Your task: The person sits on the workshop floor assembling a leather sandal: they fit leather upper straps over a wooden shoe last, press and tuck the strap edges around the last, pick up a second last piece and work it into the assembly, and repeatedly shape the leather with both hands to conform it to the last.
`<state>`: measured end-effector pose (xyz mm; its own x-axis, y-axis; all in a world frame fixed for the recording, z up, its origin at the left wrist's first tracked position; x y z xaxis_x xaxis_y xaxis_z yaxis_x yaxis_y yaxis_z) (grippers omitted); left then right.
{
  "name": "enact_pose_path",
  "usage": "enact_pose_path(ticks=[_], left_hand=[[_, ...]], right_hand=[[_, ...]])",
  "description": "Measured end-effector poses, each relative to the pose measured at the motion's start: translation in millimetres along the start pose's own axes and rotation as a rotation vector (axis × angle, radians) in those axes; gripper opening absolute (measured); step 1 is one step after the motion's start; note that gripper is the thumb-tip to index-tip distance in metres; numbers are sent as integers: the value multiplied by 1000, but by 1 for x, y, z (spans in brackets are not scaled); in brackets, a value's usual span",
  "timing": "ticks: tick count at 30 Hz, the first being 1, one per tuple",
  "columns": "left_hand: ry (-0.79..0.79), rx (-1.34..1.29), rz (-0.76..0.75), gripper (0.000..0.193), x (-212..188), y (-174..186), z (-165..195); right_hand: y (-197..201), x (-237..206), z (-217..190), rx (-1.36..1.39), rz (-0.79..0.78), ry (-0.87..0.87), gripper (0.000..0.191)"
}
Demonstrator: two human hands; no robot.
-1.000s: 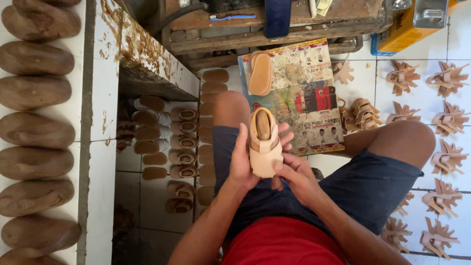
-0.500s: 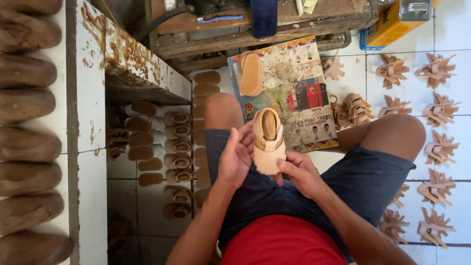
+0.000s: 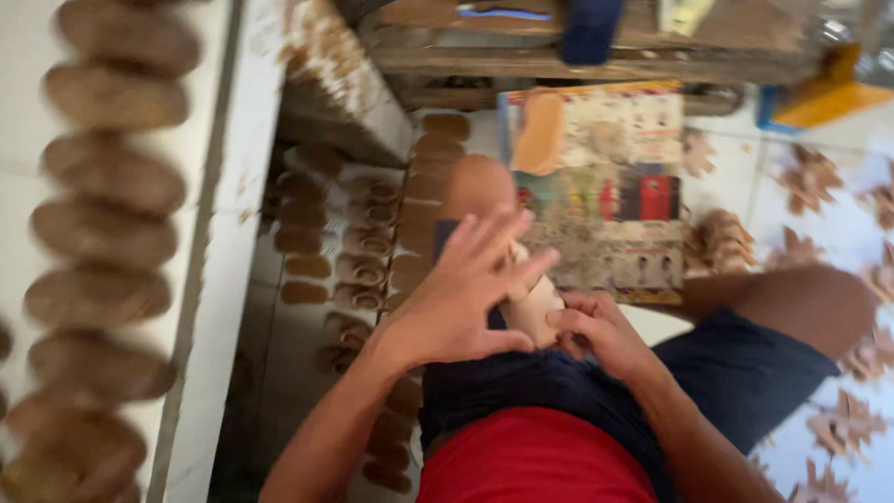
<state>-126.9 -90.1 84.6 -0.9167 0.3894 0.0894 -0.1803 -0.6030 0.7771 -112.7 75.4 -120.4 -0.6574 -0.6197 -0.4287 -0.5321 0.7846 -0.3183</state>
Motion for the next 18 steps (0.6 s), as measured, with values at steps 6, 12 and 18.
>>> enact_pose_path(ticks=[6,12,18], left_hand=[[156,-189,-343,89,-26,-14,-24],[435,-1024,-128,78,-117,-36,-105],[908,-1958,683,47,-291,-131,-223]], right_hand=[[-32,33,10,144,-131,-156,32],[-76,58,25,154,-162,-212,49],[-19,81,-2,-25,71,82,26]])
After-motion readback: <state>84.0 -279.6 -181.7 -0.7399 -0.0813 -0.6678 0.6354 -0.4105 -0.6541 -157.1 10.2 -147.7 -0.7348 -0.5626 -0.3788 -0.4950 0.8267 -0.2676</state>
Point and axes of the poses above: each hand's wrist, its own x-axis towards the middle knuckle, its own y-axis out of the back of the hand, z = x × y, the point moved 10 cm from there along x, towards the middle knuckle, and after that the axes turned 7 degrees about y, right-handed, at the moved point
